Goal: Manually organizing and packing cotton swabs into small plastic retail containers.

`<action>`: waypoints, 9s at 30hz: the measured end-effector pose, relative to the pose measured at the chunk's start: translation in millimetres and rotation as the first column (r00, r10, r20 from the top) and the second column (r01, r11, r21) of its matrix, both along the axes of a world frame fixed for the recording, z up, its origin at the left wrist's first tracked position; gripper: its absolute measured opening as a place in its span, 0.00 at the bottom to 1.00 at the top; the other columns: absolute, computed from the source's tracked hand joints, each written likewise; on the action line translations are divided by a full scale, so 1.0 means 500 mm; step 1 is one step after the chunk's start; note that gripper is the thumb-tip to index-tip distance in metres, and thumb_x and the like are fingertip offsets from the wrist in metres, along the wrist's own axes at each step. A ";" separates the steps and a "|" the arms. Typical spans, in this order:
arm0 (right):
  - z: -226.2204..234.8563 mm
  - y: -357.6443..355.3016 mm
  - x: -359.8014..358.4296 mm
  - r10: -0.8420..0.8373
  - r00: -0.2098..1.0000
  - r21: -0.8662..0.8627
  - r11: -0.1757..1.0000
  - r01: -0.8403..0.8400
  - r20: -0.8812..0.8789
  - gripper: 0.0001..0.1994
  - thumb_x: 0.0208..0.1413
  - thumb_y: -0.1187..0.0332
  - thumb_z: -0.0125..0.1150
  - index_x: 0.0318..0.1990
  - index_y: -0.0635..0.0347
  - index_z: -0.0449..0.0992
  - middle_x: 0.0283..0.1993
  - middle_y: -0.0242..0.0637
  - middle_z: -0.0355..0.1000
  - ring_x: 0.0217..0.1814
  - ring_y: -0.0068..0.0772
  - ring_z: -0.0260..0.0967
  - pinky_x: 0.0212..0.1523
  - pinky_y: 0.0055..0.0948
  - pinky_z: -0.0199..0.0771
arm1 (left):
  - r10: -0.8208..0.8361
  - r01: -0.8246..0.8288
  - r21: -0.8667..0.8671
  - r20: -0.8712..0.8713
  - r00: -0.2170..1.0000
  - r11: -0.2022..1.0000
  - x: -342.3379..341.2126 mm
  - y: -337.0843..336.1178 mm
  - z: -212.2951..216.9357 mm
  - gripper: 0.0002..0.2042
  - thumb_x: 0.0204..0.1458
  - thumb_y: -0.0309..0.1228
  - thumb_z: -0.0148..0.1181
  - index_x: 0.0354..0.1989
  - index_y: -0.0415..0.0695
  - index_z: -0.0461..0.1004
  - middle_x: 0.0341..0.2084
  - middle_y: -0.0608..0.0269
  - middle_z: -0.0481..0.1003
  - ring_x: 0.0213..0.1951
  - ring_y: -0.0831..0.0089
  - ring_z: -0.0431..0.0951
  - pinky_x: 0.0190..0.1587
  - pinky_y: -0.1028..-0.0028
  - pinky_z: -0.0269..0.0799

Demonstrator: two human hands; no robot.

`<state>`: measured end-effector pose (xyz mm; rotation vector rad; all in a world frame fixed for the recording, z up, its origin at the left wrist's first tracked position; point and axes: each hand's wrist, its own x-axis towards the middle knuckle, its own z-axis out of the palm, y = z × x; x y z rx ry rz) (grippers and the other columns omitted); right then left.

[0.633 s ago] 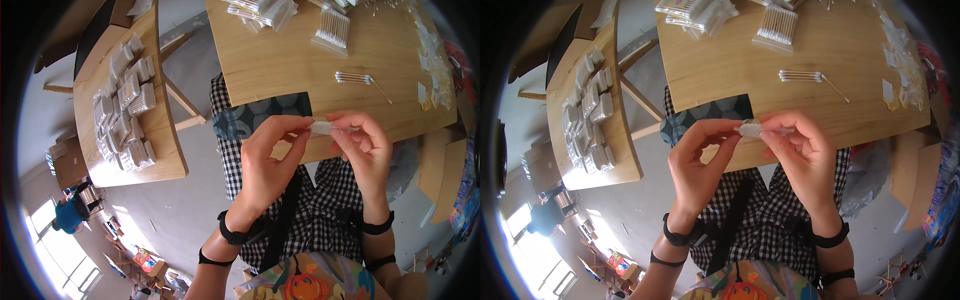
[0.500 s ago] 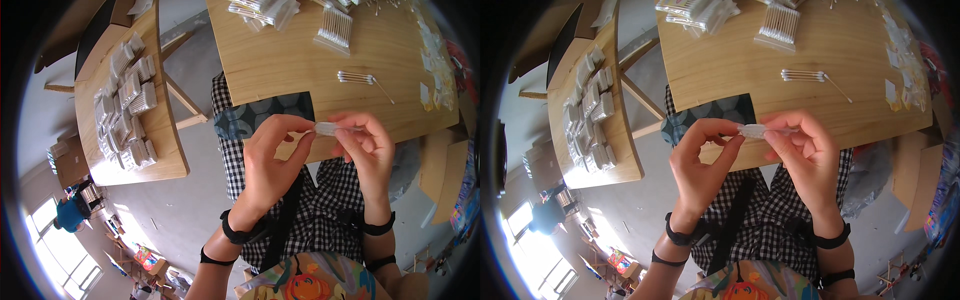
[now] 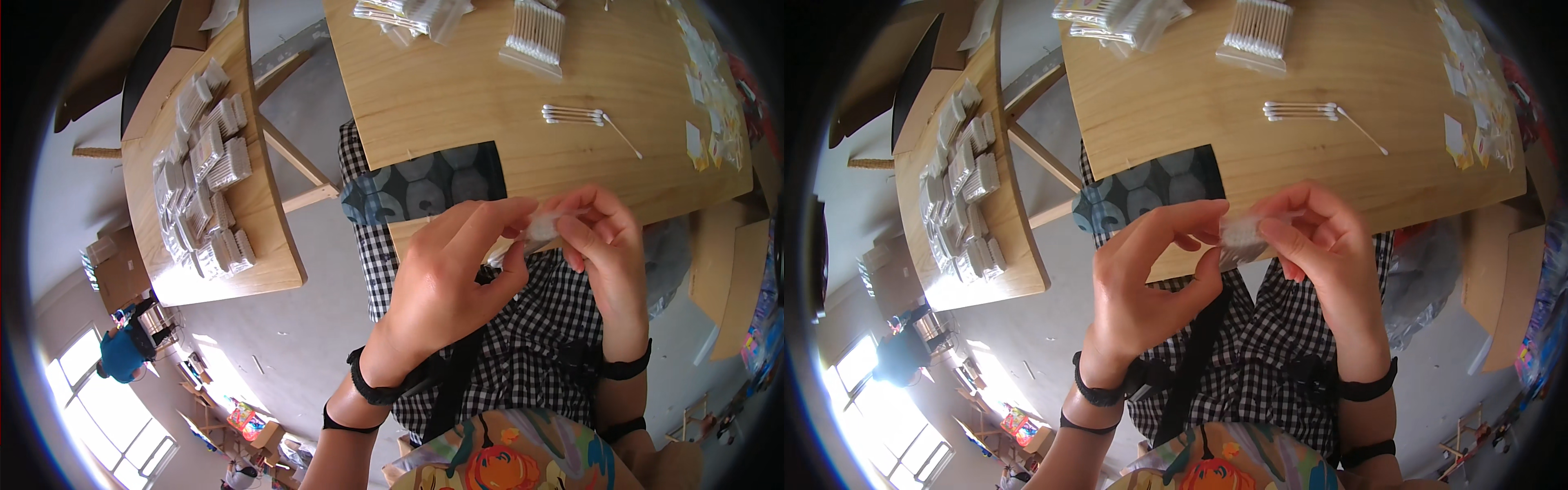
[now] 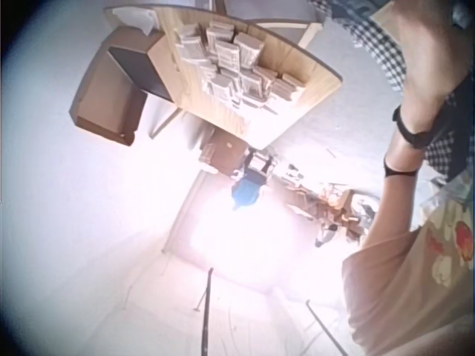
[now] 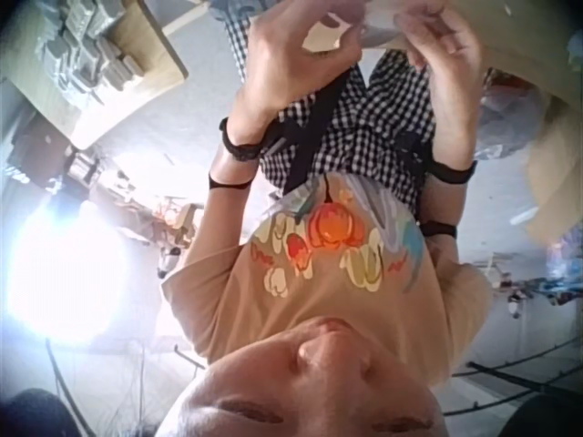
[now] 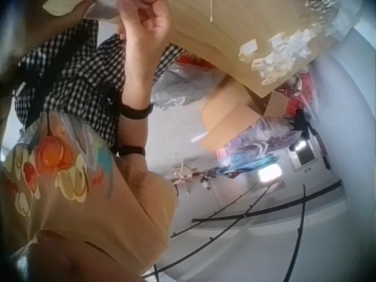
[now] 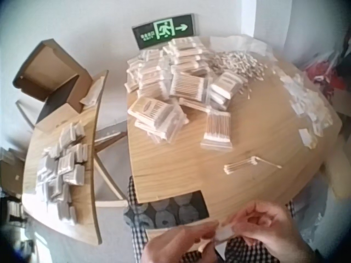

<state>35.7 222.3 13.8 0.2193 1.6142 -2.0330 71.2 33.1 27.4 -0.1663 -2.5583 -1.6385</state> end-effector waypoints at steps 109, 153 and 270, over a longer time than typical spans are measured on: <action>0.012 0.000 0.062 -0.052 0.883 0.117 0.986 0.120 -0.467 0.05 0.60 0.79 0.58 0.41 0.71 0.75 0.47 0.45 0.74 0.41 0.29 0.76 0.43 0.24 0.79 | 0.097 -0.093 0.030 -0.202 0.975 0.995 0.042 0.034 -0.024 0.15 0.39 0.17 0.71 0.38 0.40 0.82 0.36 0.61 0.78 0.37 0.69 0.77 0.36 0.76 0.72; -0.008 -0.007 0.026 -0.030 0.924 0.170 0.980 0.101 -0.380 0.02 0.57 0.78 0.62 0.36 0.68 0.78 0.41 0.39 0.77 0.35 0.22 0.74 0.37 0.21 0.75 | 0.174 -0.195 0.244 0.104 0.979 0.950 0.022 0.042 -0.053 0.08 0.46 0.15 0.66 0.35 0.38 0.82 0.36 0.59 0.77 0.42 0.71 0.75 0.46 0.75 0.70; 0.168 0.070 0.244 0.315 0.224 0.357 0.915 0.185 -0.922 0.17 0.46 0.60 0.72 0.36 0.59 0.72 0.19 0.31 0.68 0.18 0.32 0.66 0.19 0.30 0.63 | -0.127 0.167 0.116 -0.295 0.947 0.979 0.234 0.023 0.180 0.13 0.36 0.22 0.72 0.33 0.37 0.80 0.32 0.52 0.79 0.36 0.61 0.80 0.36 0.70 0.76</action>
